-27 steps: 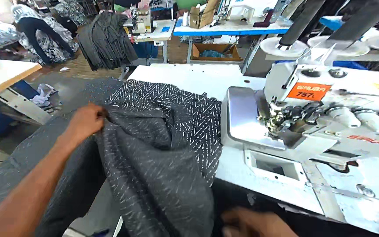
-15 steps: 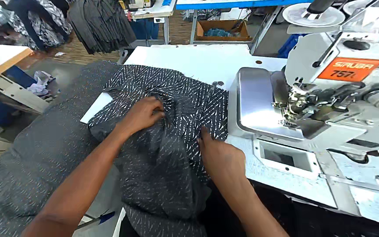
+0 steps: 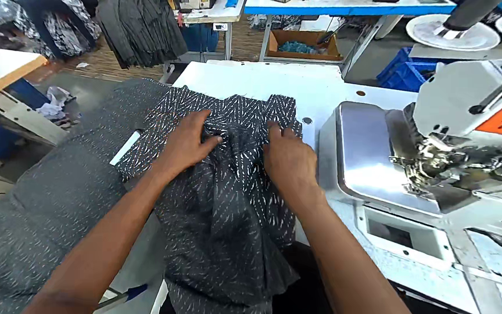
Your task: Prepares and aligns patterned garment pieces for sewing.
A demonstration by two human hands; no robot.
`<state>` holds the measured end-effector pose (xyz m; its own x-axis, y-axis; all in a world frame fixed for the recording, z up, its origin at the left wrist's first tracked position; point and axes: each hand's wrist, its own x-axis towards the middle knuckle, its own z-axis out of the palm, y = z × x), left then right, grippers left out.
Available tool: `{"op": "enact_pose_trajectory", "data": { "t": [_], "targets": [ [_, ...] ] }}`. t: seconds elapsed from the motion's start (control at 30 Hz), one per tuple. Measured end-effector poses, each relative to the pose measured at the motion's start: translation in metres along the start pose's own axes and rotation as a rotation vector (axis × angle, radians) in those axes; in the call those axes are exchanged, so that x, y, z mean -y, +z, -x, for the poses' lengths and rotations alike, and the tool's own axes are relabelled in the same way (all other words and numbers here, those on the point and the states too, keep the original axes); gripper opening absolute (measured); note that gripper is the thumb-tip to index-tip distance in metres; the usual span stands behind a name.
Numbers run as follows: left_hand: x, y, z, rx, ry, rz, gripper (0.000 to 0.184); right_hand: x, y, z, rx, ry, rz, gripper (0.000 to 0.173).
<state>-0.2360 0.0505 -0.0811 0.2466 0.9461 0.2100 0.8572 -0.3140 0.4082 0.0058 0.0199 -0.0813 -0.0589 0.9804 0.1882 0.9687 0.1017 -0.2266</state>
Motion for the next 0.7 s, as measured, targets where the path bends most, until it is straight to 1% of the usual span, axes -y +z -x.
{"op": "enact_pose_trajectory", "data": {
  "t": [0.03, 0.07, 0.1, 0.13, 0.17, 0.2, 0.23, 0.3, 0.37, 0.43, 0.47, 0.5, 0.57, 0.6, 0.67, 0.7],
  "targets": [
    [0.002, 0.007, -0.009, 0.071, 0.006, -0.048, 0.069, 0.003, -0.002, 0.006, 0.007, -0.098, -0.041, 0.050],
    [0.003, 0.013, -0.017, 0.132, 0.001, -0.100, 0.059, 0.006, -0.002, 0.009, 0.073, -0.172, -0.072, 0.052],
    [0.006, 0.019, -0.023, 0.165, 0.004, -0.143, 0.043, 0.009, -0.002, 0.011, 0.192, -0.199, -0.090, 0.050],
    [0.007, 0.021, -0.028, 0.170, 0.011, -0.166, 0.030, 0.010, 0.000, 0.012, 0.282, -0.202, -0.090, 0.040],
    [0.008, 0.021, -0.030, 0.136, 0.028, -0.154, 0.025, 0.008, 0.002, 0.014, 0.280, -0.226, -0.095, 0.026],
    [0.010, 0.017, -0.030, 0.069, 0.044, -0.105, 0.023, 0.003, 0.002, 0.018, 0.205, -0.280, -0.127, 0.018],
    [0.014, 0.010, -0.028, -0.008, 0.051, -0.027, 0.023, -0.004, 0.001, 0.024, 0.115, -0.340, -0.196, 0.016],
    [0.020, -0.010, -0.016, -0.139, -0.021, 0.198, 0.026, -0.019, -0.006, 0.041, -0.025, -0.412, -0.305, 0.016],
    [0.017, -0.039, -0.005, -0.273, -0.146, 0.457, 0.025, -0.032, -0.021, 0.058, -0.137, -0.415, -0.207, 0.015],
    [0.004, -0.078, 0.003, -0.387, -0.165, 0.677, 0.017, -0.040, -0.039, 0.070, -0.246, -0.377, -0.082, 0.018],
    [-0.005, -0.099, 0.006, -0.424, -0.132, 0.764, 0.013, -0.042, -0.048, 0.075, -0.304, -0.352, -0.055, 0.020],
    [-0.014, -0.120, 0.010, -0.456, -0.073, 0.808, 0.013, -0.042, -0.056, 0.078, -0.349, -0.324, -0.051, 0.023],
    [-0.037, -0.156, 0.022, -0.487, 0.092, 0.834, 0.017, -0.039, -0.071, 0.085, -0.431, -0.265, -0.099, 0.035],
    [-0.050, -0.173, 0.028, -0.471, 0.177, 0.833, 0.019, -0.036, -0.077, 0.088, -0.462, -0.233, -0.136, 0.042],
    [-0.065, -0.202, 0.047, -0.368, 0.347, 0.749, 0.017, -0.027, -0.090, 0.090, -0.500, -0.161, -0.207, 0.058],
    [-0.076, -0.211, 0.054, -0.335, 0.435, 0.601, 0.011, -0.023, -0.096, 0.089, -0.513, -0.125, -0.235, 0.060]
  ]
}}
